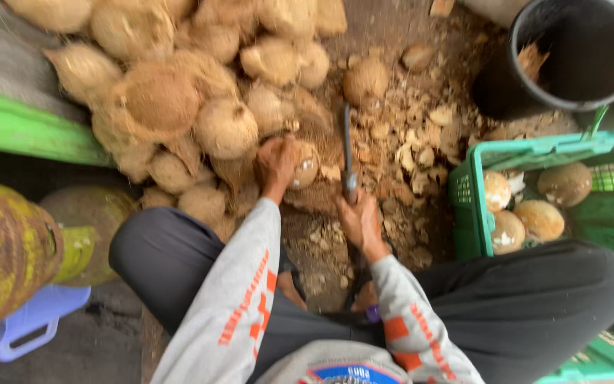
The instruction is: The person sits on the ground and husks coconuts, holding each coconut against a wooden block and striking it with a machete to chop off the fibrous outer husk. Husked coconuts are placed into a green plastic crate, and husk debris is tossed into a black bucket.
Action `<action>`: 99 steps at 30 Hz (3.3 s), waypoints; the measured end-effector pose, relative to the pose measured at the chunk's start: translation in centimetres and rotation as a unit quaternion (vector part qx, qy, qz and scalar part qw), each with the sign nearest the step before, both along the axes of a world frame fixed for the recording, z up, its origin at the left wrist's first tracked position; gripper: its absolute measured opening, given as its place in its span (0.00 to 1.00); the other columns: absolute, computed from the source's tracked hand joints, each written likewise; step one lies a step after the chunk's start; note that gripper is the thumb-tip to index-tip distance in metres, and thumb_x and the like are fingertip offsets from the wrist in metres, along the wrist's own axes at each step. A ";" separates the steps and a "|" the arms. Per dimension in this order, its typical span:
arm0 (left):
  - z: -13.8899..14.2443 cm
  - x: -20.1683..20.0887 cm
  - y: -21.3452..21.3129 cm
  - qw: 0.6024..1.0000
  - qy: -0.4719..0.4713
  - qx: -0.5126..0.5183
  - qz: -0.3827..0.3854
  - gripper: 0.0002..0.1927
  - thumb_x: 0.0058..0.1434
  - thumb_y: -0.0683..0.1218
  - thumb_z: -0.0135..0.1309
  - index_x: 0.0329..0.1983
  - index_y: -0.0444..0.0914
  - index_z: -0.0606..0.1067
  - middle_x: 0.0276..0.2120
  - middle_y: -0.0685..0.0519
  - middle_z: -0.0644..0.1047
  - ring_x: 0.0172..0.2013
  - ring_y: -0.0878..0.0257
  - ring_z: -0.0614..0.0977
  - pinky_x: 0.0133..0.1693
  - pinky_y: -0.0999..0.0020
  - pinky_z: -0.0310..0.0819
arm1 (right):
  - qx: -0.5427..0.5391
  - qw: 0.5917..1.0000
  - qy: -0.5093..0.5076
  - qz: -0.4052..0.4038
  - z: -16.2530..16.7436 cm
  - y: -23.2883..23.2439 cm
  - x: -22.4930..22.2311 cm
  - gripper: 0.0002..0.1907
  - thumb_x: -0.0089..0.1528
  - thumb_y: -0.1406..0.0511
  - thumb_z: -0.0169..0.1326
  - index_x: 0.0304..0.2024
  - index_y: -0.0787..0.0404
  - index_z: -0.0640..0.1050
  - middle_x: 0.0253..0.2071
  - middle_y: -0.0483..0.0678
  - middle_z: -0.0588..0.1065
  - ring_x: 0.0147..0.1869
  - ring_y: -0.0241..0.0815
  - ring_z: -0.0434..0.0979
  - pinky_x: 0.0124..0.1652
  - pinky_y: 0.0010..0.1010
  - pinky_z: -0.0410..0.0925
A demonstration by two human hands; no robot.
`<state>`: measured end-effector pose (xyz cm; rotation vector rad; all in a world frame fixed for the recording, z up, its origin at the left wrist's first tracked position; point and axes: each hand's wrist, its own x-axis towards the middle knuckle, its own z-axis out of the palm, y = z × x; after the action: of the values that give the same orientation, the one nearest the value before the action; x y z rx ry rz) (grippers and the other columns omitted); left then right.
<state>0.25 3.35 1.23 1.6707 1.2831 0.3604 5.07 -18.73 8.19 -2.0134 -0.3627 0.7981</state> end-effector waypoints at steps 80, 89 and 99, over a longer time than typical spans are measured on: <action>-1.4 -2.3 -1.1 0.984 -0.138 0.057 0.093 0.25 0.68 0.65 0.49 0.40 0.42 0.82 0.37 0.52 0.83 0.38 0.61 0.82 0.42 0.65 0.76 | -0.057 0.994 0.049 0.079 -3.1 0.1 -1.8 0.19 0.68 0.54 0.55 0.32 0.62 0.74 0.20 0.44 0.66 0.22 0.35 0.63 0.24 0.33 0.62; -1.6 -0.6 -3.8 0.988 -0.048 0.028 0.145 0.24 0.63 0.67 0.48 0.37 0.45 0.79 0.34 0.56 0.79 0.36 0.58 0.80 0.40 0.53 0.74 | 0.000 1.000 -0.030 -0.004 0.2 -0.1 -1.4 0.21 0.67 0.53 0.55 0.26 0.55 0.68 0.19 0.41 0.66 0.20 0.33 0.60 0.22 0.33 0.60; -1.2 -1.7 -4.1 0.987 -0.116 0.024 0.105 0.22 0.66 0.64 0.47 0.50 0.48 0.78 0.44 0.54 0.81 0.44 0.59 0.82 0.46 0.57 0.79 | -0.076 0.989 0.087 0.093 1.0 -0.4 -0.3 0.10 0.66 0.57 0.53 0.34 0.55 0.77 0.22 0.44 0.70 0.20 0.34 0.66 0.22 0.33 0.64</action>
<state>-1.44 -0.79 0.00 1.4873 1.2848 0.6957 4.80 -19.10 9.21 -2.0518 -0.4020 1.1409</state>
